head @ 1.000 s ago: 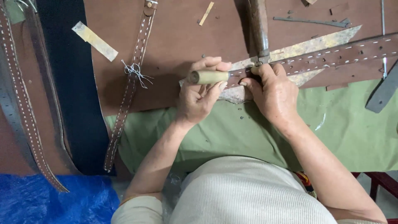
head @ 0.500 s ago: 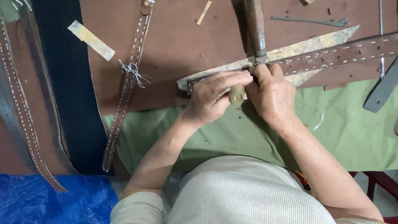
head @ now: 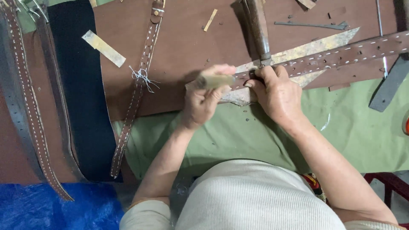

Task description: Using a punch tool and mallet to create holes in a leather strap, then trimming the edges with scissors.

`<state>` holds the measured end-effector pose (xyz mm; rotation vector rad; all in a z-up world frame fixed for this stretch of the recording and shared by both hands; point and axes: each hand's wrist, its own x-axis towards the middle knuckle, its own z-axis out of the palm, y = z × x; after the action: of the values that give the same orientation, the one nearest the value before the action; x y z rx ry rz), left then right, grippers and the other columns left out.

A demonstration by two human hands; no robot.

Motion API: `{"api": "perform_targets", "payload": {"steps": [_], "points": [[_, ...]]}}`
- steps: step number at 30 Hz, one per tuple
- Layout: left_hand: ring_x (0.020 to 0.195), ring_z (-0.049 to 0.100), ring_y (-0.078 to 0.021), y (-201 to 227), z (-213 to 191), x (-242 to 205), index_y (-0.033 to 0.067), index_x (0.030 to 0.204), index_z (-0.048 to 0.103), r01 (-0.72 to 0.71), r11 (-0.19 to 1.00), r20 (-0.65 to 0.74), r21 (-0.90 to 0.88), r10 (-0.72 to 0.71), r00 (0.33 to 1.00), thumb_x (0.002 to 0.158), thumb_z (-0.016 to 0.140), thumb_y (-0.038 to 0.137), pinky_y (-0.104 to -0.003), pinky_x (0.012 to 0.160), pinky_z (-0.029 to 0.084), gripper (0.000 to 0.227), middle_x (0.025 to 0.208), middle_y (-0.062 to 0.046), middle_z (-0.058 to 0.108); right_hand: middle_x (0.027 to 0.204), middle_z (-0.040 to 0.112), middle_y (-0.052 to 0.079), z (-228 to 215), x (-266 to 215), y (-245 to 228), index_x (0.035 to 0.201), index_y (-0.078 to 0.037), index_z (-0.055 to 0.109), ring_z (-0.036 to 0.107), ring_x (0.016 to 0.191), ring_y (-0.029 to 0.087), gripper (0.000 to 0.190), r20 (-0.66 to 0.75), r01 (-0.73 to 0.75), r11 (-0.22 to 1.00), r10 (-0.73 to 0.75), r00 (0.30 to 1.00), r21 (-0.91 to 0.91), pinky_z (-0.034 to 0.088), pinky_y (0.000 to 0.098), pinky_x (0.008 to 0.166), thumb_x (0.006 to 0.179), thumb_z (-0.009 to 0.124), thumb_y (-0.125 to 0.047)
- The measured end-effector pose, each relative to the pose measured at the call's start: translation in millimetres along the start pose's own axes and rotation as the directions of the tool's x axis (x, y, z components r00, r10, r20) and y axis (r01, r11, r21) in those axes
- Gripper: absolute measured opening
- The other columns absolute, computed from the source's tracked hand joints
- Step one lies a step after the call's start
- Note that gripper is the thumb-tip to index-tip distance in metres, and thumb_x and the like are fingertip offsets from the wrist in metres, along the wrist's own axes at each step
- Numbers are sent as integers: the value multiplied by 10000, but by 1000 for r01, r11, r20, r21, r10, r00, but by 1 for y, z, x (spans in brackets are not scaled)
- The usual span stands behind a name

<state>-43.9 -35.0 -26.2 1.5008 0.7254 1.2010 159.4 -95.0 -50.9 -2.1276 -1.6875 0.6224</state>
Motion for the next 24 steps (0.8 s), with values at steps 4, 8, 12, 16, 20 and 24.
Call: {"api": "perform_targets", "payload": {"steps": [4,8,12,16,20,24], "points": [[1128,727,-283,7,12,0,52,1270,692,-119,983,110,141,104,989,943,760,61,-389,904,632,334,1190,-132,755,1012,630,107,-7,2,5,1221,-246,661,712,911,458,209,-113,134,987,-123,986,90,582,531,774,1024,713,-293],[1150,718,-313,-1,23,0,91,1240,724,-183,971,158,154,158,975,900,813,98,-417,910,627,352,1226,-110,744,819,637,213,-46,3,-7,1363,-227,571,680,938,490,330,-103,121,944,-93,990,306,507,616,711,1045,656,-204],[1092,742,-312,-1,28,3,121,1244,736,-189,968,131,165,169,977,927,784,208,-430,893,622,332,1195,-94,750,818,689,133,-129,-43,-63,1529,-151,510,724,825,384,517,-321,343,922,-275,906,178,549,484,680,1045,683,-97],[939,639,-285,-24,30,-3,86,1064,630,-43,909,218,415,-53,975,920,671,231,-372,807,521,209,1031,-118,640,1030,561,72,-148,-68,-63,1283,-68,399,535,860,285,301,-13,430,903,-430,903,13,435,428,617,1017,444,-202],[923,635,-315,-13,24,4,78,1082,576,-315,904,255,288,245,935,1066,583,252,-405,829,512,175,1008,-125,625,1172,751,18,-110,-73,-23,1604,-244,405,731,899,176,723,-81,394,918,-390,917,42,542,311,729,977,708,-50],[1303,666,-294,-5,14,3,99,1450,528,-218,960,281,174,164,946,1119,547,281,-423,1161,534,379,1341,-82,702,842,432,90,-119,-48,-31,1534,22,532,362,686,240,432,-374,596,803,-556,743,-8,343,345,654,1129,595,159]]}}
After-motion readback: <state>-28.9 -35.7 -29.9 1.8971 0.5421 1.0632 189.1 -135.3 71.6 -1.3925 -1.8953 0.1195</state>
